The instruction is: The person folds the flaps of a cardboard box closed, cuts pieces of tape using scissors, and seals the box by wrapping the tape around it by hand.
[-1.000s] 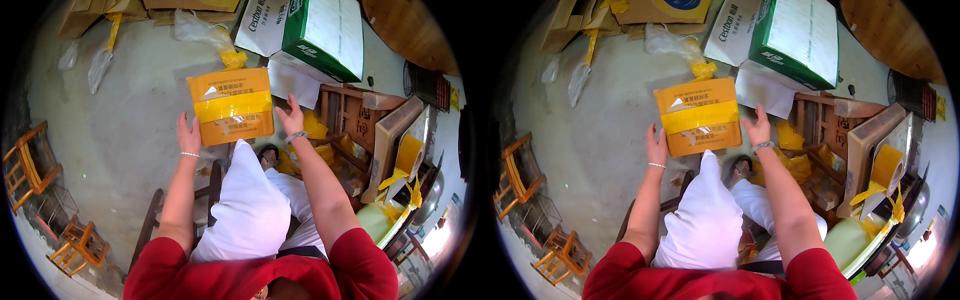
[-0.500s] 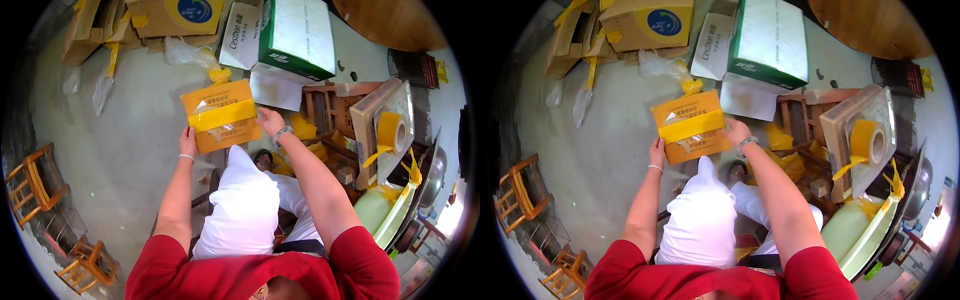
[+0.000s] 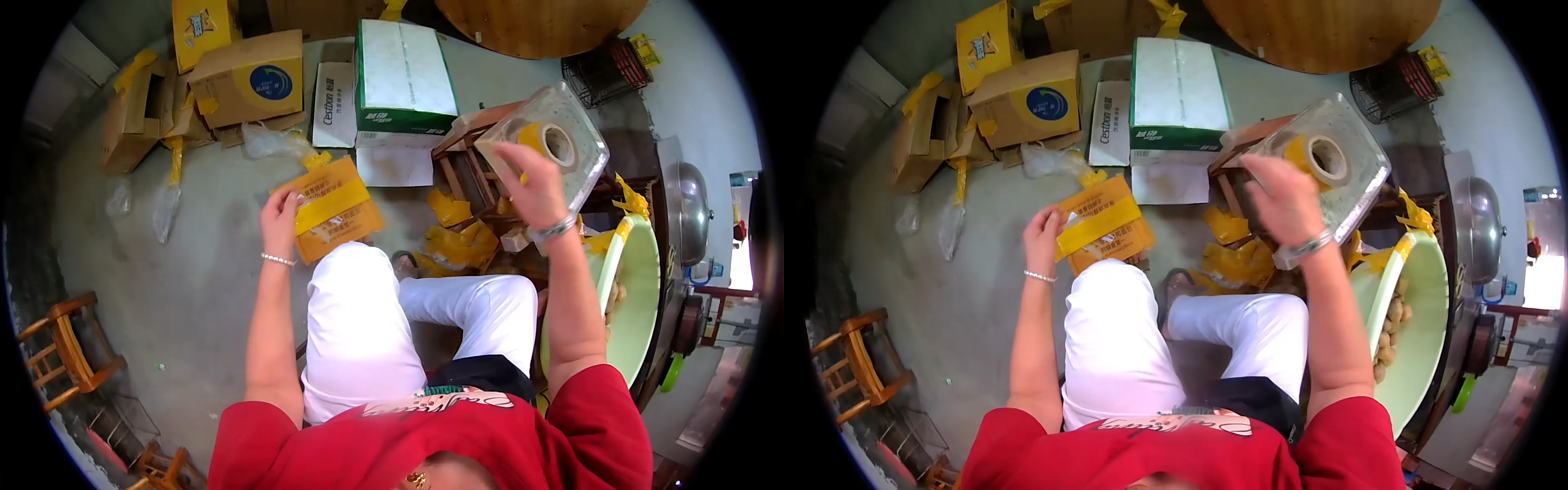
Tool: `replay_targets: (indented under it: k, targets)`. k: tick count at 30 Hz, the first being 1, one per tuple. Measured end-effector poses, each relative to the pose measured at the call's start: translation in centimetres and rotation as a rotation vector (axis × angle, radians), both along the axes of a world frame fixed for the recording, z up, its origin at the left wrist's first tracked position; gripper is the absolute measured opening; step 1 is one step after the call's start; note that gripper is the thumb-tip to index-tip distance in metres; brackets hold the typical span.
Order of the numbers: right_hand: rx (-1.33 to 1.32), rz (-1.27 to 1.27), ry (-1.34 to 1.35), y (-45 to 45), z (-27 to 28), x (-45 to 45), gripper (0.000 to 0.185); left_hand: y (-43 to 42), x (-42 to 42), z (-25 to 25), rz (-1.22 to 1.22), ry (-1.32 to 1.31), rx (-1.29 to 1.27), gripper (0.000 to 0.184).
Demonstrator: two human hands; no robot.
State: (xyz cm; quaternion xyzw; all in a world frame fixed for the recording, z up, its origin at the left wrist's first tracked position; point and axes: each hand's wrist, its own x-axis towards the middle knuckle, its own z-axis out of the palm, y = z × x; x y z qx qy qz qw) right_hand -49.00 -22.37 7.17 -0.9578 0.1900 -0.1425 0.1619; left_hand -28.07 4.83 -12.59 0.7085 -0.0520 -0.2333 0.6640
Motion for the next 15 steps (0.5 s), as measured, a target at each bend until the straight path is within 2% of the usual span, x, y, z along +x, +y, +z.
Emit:
replay_targets:
  k: [2,4,5,7,9,11,12,15]
  targets:
    - [-0.24,-0.151,0.216,-2.2,2.9,-1.9,0.039,-2.5,-1.4,7.5,-0.125,-0.062,-0.161,0.019]
    - [-0.441,-0.124,0.282,-5.8,3.1,-4.2,0.043,-4.8,-3.8,13.0,-0.278,-0.154,-0.297,0.019]
    - [-0.478,-0.15,0.31,-7.4,2.4,-5.3,0.042,-5.8,-5.3,14.9,-0.357,-0.225,-0.349,0.018]
    - [-0.342,-0.194,0.383,-9.1,0.9,-5.9,0.038,-7.7,-9.1,17.7,-0.529,-0.236,-0.33,0.017]
    - [-0.237,-0.217,0.486,-10.2,0.2,-6.5,0.034,-9.9,-12.8,16.4,-0.63,-0.138,-0.372,0.02]
    - [-0.167,-0.216,0.604,-11.1,0.1,-6.5,0.029,-10.8,-15.2,12.8,-0.74,-0.461,-0.032,0.028]
    - [-0.224,-0.183,0.523,-10.9,0.5,-6.6,0.027,-11.1,-15.9,11.4,-0.781,-0.618,0.146,0.033]
    - [-0.301,-0.133,0.358,-8.4,3.3,-5.8,0.024,-12.0,-15.7,9.5,-0.793,-0.653,0.072,0.061]
